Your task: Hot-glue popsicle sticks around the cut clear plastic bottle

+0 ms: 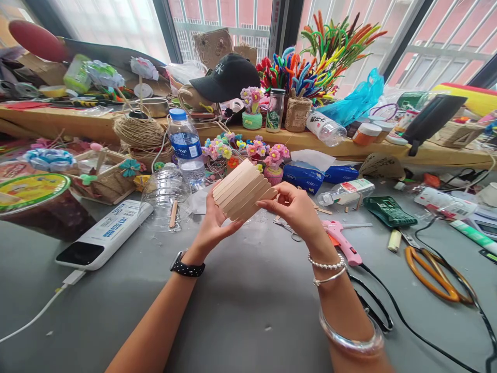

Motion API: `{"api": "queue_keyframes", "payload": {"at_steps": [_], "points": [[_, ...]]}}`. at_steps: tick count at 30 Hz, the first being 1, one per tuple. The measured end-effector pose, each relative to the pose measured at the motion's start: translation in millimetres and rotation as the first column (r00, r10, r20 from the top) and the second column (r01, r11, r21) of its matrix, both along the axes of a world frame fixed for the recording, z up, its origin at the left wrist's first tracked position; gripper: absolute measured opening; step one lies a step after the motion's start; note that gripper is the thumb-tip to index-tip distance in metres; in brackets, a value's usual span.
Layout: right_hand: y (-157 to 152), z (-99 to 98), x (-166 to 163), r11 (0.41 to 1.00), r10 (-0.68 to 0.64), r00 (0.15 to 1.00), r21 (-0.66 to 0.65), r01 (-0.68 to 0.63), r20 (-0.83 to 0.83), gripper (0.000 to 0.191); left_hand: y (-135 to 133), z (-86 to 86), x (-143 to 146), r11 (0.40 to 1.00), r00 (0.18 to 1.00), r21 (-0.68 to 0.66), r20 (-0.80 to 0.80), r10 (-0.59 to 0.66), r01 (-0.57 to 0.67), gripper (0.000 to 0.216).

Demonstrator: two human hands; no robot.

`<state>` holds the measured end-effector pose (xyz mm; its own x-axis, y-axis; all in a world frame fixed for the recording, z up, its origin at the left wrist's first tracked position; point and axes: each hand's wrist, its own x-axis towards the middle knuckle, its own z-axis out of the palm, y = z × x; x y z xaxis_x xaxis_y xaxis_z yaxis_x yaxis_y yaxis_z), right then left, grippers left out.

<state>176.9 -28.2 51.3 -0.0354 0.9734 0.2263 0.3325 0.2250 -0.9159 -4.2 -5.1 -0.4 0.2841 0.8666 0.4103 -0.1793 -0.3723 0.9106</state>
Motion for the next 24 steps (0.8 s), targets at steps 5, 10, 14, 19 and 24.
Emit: {"api": "queue_keyframes", "payload": {"at_steps": [5,10,14,19,24], "points": [[2.4,-1.5,3.1,0.996,0.089,0.995,0.011,-0.089,0.040,0.024,-2.1,3.0,-0.3,0.995,0.998,0.086,-0.034,0.054,-0.051,0.095],[4.3,-3.2,1.5,0.991,0.131,0.988,0.025,-0.134,0.076,0.017,-1.9,2.5,-0.7,0.992,0.995,0.113,-0.081,0.062,-0.053,0.101],[6.8,-5.9,1.5,0.991,0.123,0.987,0.036,-0.128,0.105,0.018,-1.7,2.5,0.0,0.991,0.992,0.116,-0.103,0.079,-0.067,0.099],[8.5,-9.2,1.7,0.993,0.106,0.985,0.043,-0.113,0.135,0.023,-1.0,1.4,0.0,0.987,0.988,0.135,-0.117,0.098,-0.082,0.094],[7.9,-7.7,0.2,0.994,0.098,0.983,0.040,-0.105,0.153,0.025,-0.3,0.1,0.3,0.989,0.988,0.116,-0.114,0.105,-0.092,0.094]]}}
